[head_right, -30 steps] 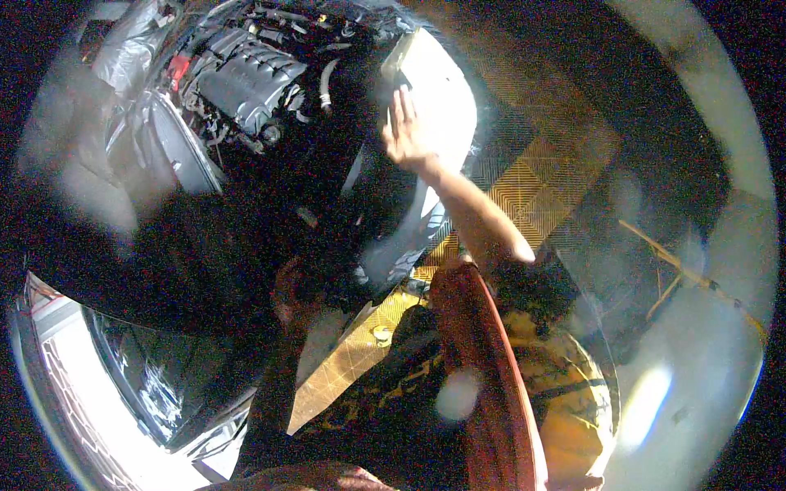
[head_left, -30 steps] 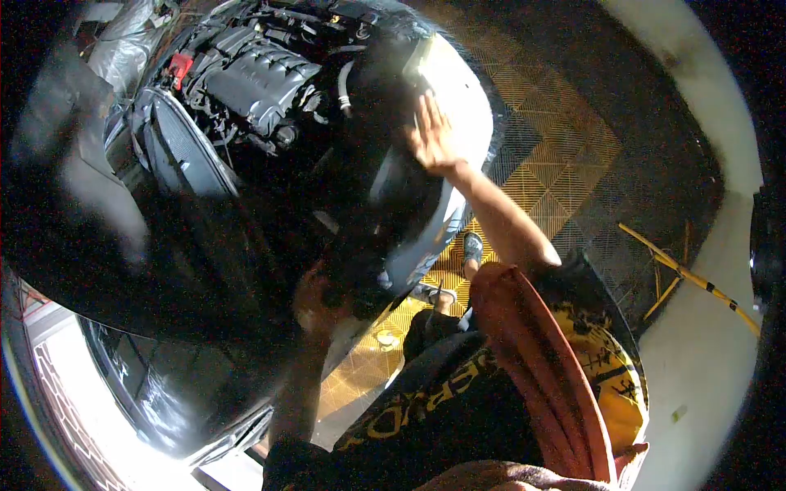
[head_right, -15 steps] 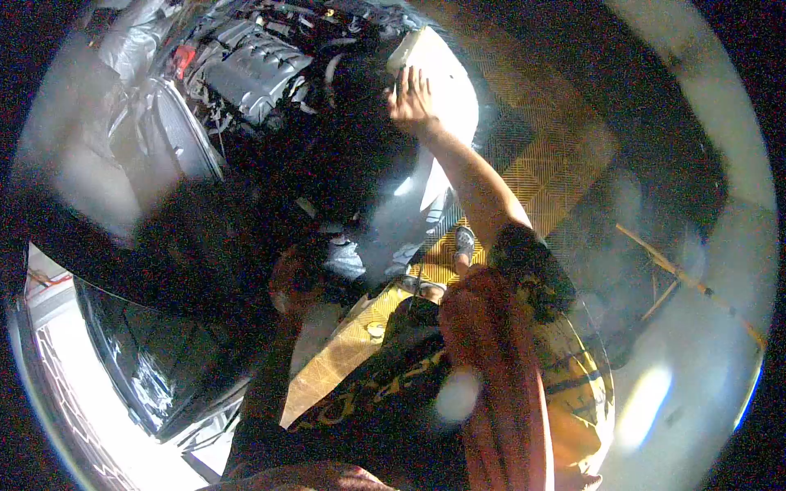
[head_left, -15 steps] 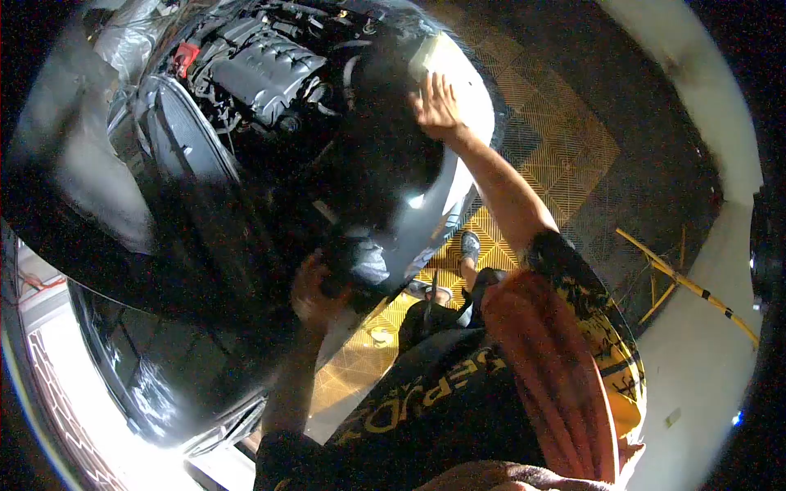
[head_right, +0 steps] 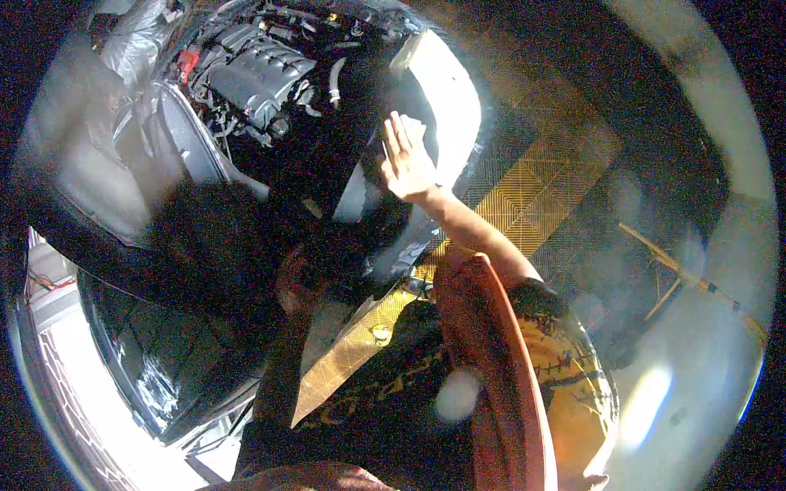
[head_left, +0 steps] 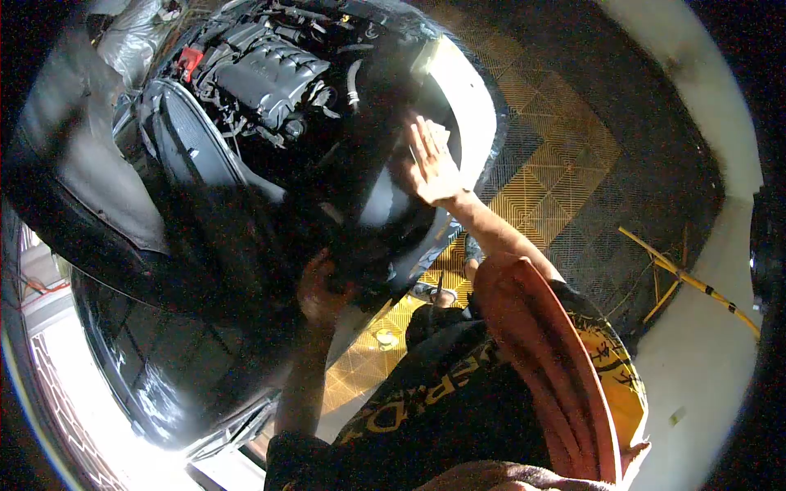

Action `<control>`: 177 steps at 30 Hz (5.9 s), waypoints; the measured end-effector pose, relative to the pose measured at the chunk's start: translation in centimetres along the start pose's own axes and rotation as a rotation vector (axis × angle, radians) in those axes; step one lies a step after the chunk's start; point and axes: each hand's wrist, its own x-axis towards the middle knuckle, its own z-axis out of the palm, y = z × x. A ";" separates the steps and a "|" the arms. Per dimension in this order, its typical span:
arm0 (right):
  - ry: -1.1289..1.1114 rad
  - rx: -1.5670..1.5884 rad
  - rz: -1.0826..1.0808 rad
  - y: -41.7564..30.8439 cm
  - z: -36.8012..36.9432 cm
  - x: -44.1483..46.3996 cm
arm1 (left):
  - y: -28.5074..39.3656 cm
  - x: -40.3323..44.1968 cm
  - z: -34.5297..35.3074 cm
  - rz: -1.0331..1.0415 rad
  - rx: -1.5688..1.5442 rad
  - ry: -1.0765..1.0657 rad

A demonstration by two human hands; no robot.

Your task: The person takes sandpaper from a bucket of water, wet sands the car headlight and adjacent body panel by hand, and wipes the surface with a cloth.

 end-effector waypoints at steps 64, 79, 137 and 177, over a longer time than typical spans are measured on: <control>0.305 -0.507 -0.344 9.6 2.6 5.3 | 3.2 0.6 -1.4 -0.084 0.033 -0.065; 0.106 -0.034 0.060 -0.3 1.0 0.6 | 1.5 0.2 -0.7 -0.208 -0.050 -0.100; -0.069 -0.711 -0.151 1.0 0.0 0.0 | 2.3 4.3 -0.9 0.178 0.012 -0.188; 0.333 -0.751 -0.378 11.4 3.6 6.4 | 2.9 4.1 -0.1 0.204 0.052 -0.132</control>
